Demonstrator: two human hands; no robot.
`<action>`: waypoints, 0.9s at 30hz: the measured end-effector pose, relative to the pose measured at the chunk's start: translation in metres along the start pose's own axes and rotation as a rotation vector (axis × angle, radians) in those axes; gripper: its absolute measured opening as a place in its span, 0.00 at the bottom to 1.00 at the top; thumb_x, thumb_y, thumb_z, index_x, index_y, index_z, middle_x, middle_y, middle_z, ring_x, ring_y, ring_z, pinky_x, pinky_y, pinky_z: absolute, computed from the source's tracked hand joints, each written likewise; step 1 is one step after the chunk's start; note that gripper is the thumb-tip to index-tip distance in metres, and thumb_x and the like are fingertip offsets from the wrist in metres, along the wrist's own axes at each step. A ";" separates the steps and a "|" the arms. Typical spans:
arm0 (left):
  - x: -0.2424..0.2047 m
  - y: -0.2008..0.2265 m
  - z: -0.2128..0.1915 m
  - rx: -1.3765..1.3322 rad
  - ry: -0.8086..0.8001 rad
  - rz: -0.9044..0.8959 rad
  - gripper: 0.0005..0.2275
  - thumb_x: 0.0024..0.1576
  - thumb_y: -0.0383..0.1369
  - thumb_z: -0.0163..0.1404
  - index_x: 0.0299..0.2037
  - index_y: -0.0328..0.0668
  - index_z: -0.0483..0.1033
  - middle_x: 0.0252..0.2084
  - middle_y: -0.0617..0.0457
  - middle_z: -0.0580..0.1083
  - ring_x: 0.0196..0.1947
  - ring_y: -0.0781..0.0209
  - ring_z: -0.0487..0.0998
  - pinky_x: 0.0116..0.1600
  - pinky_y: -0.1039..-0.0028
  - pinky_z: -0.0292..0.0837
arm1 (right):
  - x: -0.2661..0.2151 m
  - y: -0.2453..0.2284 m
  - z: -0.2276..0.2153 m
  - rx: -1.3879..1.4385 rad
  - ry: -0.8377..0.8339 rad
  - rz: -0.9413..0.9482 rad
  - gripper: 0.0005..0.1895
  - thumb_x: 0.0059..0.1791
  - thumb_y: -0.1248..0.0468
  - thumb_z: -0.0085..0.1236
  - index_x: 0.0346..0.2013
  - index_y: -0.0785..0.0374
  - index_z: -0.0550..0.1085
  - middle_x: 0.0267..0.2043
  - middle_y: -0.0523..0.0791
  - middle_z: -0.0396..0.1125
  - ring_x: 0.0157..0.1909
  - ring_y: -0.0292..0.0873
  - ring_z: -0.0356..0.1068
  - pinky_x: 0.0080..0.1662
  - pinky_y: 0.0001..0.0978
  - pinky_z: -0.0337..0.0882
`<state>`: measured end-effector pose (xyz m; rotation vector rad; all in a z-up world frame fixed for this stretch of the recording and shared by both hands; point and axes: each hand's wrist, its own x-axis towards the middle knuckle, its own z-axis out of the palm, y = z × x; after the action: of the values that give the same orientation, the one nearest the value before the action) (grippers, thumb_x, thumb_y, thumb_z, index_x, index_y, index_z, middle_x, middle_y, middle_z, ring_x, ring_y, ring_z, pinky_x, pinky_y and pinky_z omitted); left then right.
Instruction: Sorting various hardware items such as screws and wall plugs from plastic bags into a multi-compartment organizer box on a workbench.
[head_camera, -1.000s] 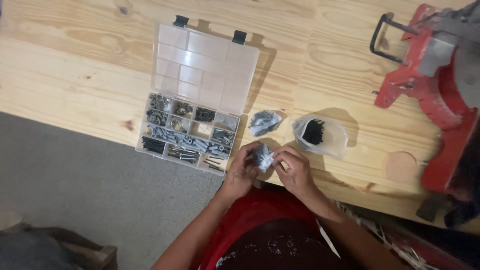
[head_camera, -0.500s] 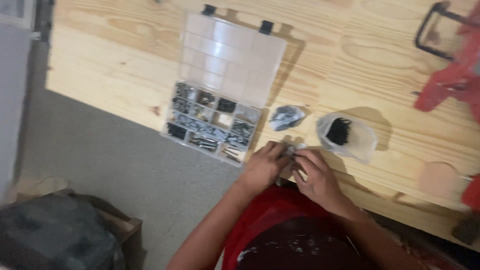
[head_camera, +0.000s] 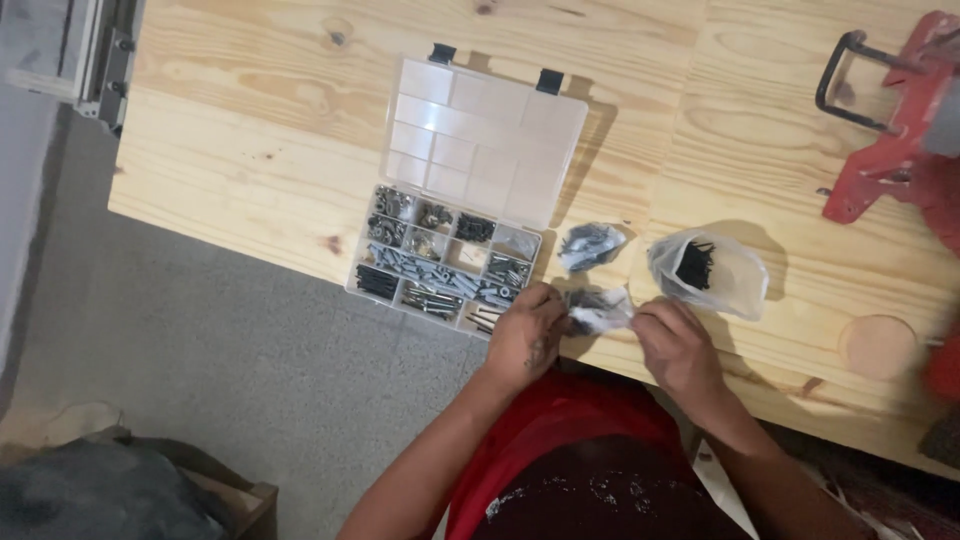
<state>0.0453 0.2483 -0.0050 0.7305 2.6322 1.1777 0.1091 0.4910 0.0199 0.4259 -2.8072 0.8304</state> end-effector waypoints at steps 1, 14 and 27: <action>0.001 0.003 -0.006 -0.002 -0.001 0.008 0.06 0.60 0.34 0.52 0.32 0.44 0.75 0.40 0.56 0.69 0.41 0.49 0.77 0.39 0.65 0.76 | -0.002 0.002 0.001 -0.007 0.005 0.002 0.08 0.55 0.70 0.51 0.32 0.60 0.73 0.36 0.44 0.66 0.39 0.51 0.71 0.42 0.42 0.71; 0.008 0.016 -0.022 -0.030 0.138 0.258 0.05 0.60 0.36 0.51 0.35 0.46 0.73 0.37 0.53 0.68 0.39 0.49 0.73 0.40 0.66 0.68 | -0.009 -0.042 0.014 0.120 0.103 0.271 0.03 0.51 0.64 0.57 0.37 0.54 0.79 0.34 0.44 0.72 0.40 0.53 0.76 0.44 0.43 0.75; 0.014 0.032 -0.026 0.207 0.186 0.595 0.04 0.55 0.34 0.51 0.33 0.50 0.79 0.29 0.54 0.74 0.29 0.55 0.77 0.40 0.64 0.70 | 0.032 -0.086 -0.017 0.188 0.392 0.542 0.08 0.49 0.78 0.62 0.35 0.63 0.79 0.35 0.49 0.75 0.36 0.44 0.74 0.40 0.39 0.72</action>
<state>0.0364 0.2565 0.0369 1.5979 2.8068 1.1434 0.1079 0.4244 0.0849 -0.4561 -2.4956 1.1349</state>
